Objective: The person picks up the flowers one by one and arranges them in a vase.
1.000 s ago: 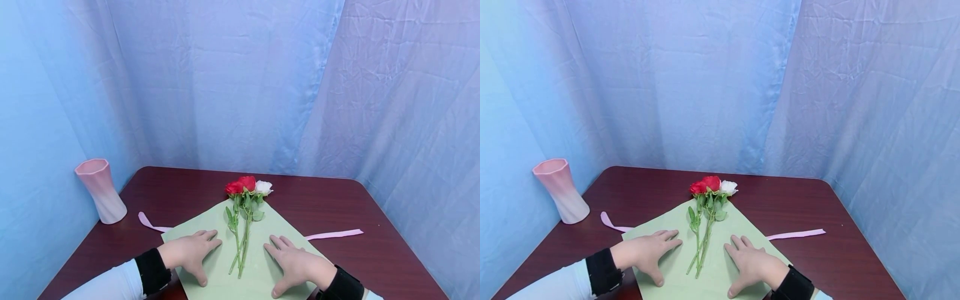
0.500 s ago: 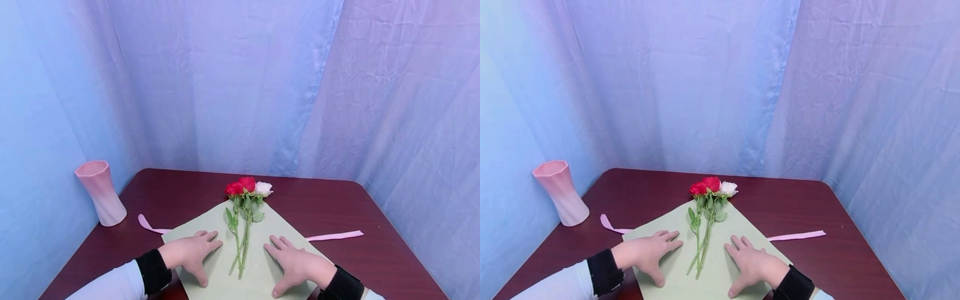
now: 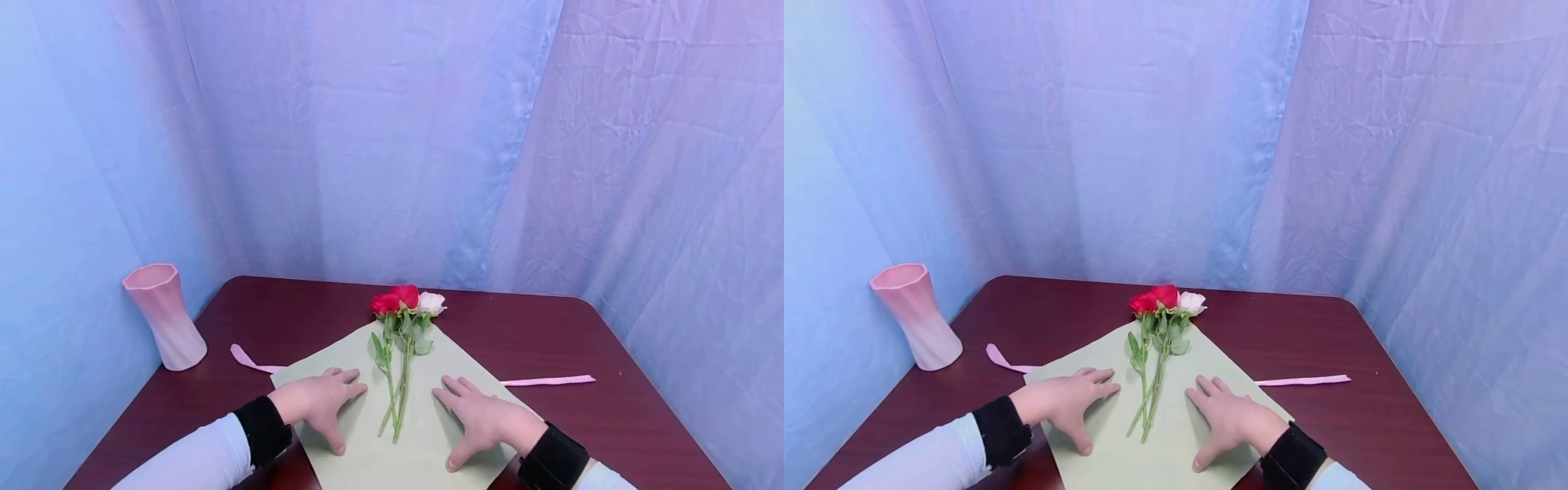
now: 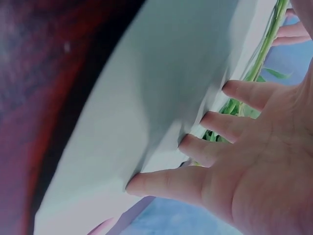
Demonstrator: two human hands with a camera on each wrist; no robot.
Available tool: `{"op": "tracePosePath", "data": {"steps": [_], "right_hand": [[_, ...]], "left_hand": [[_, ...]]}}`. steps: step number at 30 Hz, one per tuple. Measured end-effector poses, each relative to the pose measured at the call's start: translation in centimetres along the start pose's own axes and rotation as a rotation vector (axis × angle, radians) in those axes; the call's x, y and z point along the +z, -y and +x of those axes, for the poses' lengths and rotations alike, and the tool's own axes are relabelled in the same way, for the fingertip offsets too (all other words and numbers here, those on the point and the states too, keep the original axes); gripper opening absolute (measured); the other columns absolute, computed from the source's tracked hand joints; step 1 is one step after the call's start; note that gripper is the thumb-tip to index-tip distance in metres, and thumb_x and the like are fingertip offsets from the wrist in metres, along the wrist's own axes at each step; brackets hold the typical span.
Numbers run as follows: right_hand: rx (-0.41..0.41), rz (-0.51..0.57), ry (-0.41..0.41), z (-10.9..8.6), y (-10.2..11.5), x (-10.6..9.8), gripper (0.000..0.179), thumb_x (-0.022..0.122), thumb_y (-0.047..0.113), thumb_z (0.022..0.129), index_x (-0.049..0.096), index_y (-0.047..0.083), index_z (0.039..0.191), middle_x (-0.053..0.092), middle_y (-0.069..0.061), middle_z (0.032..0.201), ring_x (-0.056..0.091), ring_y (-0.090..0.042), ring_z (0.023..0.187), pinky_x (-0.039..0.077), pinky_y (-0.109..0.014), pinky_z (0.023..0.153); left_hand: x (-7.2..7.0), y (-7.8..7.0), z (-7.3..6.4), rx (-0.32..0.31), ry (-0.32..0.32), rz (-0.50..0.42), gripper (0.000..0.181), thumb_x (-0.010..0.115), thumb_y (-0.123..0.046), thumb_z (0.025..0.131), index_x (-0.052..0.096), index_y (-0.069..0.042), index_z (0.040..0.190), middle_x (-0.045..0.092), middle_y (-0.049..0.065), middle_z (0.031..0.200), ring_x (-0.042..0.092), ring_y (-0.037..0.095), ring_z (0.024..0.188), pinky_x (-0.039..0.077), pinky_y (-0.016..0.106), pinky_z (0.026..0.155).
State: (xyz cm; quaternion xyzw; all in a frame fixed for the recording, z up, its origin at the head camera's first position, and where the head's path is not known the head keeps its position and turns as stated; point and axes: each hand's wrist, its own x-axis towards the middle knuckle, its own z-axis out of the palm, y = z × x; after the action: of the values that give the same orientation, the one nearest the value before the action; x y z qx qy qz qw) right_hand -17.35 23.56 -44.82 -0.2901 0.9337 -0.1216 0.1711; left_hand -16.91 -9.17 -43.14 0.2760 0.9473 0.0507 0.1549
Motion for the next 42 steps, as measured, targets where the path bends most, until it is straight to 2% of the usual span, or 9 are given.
{"op": "tracePosePath", "data": {"steps": [3, 10, 27, 42], "right_hand": [[-0.007, -0.006, -0.003, 0.0, 0.1, -0.1, 0.120, 0.094, 0.056, 0.059, 0.041, 0.008, 0.154, 0.027, -0.020, 0.163, 0.022, -0.048, 0.148, 0.035, -0.081, 0.093], [-0.021, 0.023, 0.011, 0.0, 0.3, -0.4, 0.118, 0.094, 0.051, 0.060, 0.040, 0.005, 0.154, 0.026, -0.022, 0.162, 0.020, -0.049, 0.148, 0.035, -0.065, 0.108], [-0.005, 0.035, 0.035, 0.2, 0.6, -0.9, 0.117, 0.094, 0.047, 0.062, 0.038, 0.005, 0.155, 0.024, -0.022, 0.163, 0.017, -0.047, 0.150, 0.027, -0.061, 0.114], [0.025, 0.000, 0.056, 1.9, -0.5, -1.6, 0.117, 0.094, 0.046, 0.064, 0.034, 0.011, 0.158, 0.022, -0.015, 0.166, 0.016, -0.040, 0.152, 0.026, -0.056, 0.117]], "left_hand": [[0.0, 0.1, 0.0, -0.002, 0.001, -0.010, 0.106, 0.096, -0.046, 0.059, 0.051, -0.017, 0.150, 0.035, 0.010, 0.160, 0.034, 0.031, 0.144, 0.047, 0.044, 0.102], [-0.2, 0.3, 0.1, -0.016, 0.009, -0.026, 0.105, 0.097, -0.045, 0.059, 0.051, -0.018, 0.149, 0.036, 0.010, 0.160, 0.034, 0.032, 0.144, 0.045, 0.046, 0.104], [-0.9, 0.6, 0.1, -0.015, 0.043, -0.062, 0.101, 0.096, -0.043, 0.064, 0.050, -0.019, 0.151, 0.033, 0.008, 0.162, 0.030, 0.032, 0.147, 0.044, 0.048, 0.105], [-1.4, 0.9, 1.1, -0.021, 0.039, -0.079, 0.099, 0.095, -0.041, 0.066, 0.050, -0.018, 0.150, 0.035, 0.009, 0.161, 0.031, 0.034, 0.147, 0.042, 0.049, 0.107]]}}
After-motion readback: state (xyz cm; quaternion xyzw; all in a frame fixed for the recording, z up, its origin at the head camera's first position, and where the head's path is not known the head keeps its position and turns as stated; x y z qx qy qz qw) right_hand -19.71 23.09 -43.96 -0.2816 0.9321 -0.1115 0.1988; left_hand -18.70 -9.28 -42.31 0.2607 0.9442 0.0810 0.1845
